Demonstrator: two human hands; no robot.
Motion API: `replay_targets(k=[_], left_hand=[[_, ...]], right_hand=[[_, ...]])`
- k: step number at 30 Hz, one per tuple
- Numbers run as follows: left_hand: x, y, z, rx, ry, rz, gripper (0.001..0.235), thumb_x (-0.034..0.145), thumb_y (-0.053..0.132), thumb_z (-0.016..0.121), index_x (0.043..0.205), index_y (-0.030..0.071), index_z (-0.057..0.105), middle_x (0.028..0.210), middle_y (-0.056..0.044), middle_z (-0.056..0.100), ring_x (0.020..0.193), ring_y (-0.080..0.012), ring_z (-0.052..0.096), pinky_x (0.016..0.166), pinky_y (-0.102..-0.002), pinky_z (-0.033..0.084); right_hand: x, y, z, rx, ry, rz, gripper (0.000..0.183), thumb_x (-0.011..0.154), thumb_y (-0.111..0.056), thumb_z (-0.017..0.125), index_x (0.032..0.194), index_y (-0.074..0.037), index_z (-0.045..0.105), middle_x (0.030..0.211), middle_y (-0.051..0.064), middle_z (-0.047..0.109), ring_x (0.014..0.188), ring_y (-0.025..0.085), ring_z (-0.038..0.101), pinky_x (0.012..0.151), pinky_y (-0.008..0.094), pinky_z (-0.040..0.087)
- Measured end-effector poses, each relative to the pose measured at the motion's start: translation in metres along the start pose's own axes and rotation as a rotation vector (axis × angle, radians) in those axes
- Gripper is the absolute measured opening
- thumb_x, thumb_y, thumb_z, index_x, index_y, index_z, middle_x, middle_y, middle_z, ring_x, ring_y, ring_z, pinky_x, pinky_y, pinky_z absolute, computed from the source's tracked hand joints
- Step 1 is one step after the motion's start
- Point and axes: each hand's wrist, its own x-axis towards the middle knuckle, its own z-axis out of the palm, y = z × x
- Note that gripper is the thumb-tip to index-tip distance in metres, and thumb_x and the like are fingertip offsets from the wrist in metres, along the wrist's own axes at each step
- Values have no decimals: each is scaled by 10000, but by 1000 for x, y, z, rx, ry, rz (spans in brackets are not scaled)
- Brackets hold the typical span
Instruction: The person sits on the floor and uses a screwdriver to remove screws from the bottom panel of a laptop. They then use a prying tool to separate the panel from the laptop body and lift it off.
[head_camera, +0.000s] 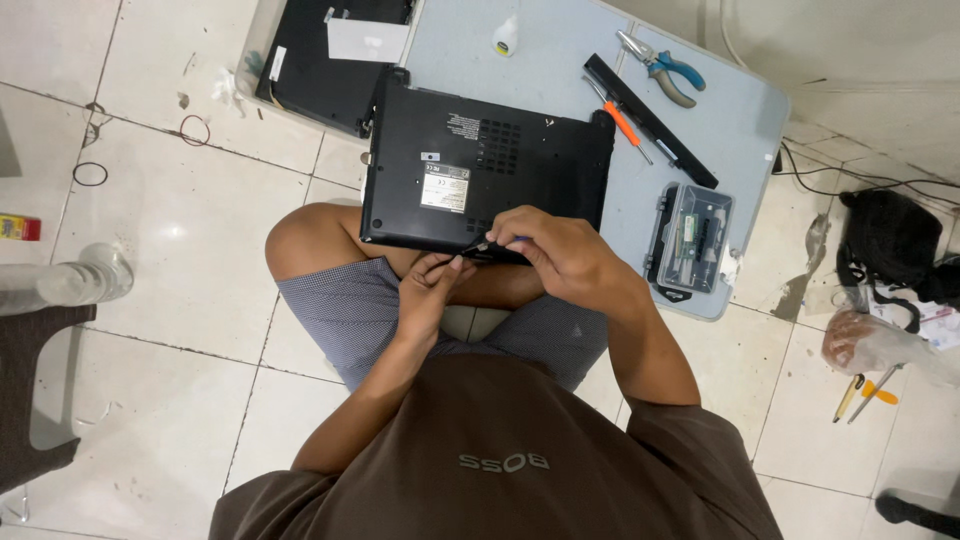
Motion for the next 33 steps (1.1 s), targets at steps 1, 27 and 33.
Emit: replay_targets(k=[1,27,33], left_hand=[[1,-1,0,1,-2,0,429,911,161,699,1213,-98,539,1034,-250,694,985,-326,677,916,-415,530],[-6,40,17,814,123,1193,366,660,245,921,959,182,720,891,92,692,944,-189,595,914,-417,293],[10,34,16,769,98,1298,188,729,107,865,847,145,725,796,52,708,879,-211,630,955,-455,336]], right_hand=[[2,-2,0,-1,2,0,133,948,38,506,1050,-2,583,916,103,677,811,210,680,701,337,568],[52,-22,2,-973,-404,277,731,954,-641,382,597,-90,701,509,158,614,518,337,647,462,402,469],[50,-27,2,-929,-368,228,665,952,-565,432,590,-68,687,495,141,602,484,314,631,458,373,478]])
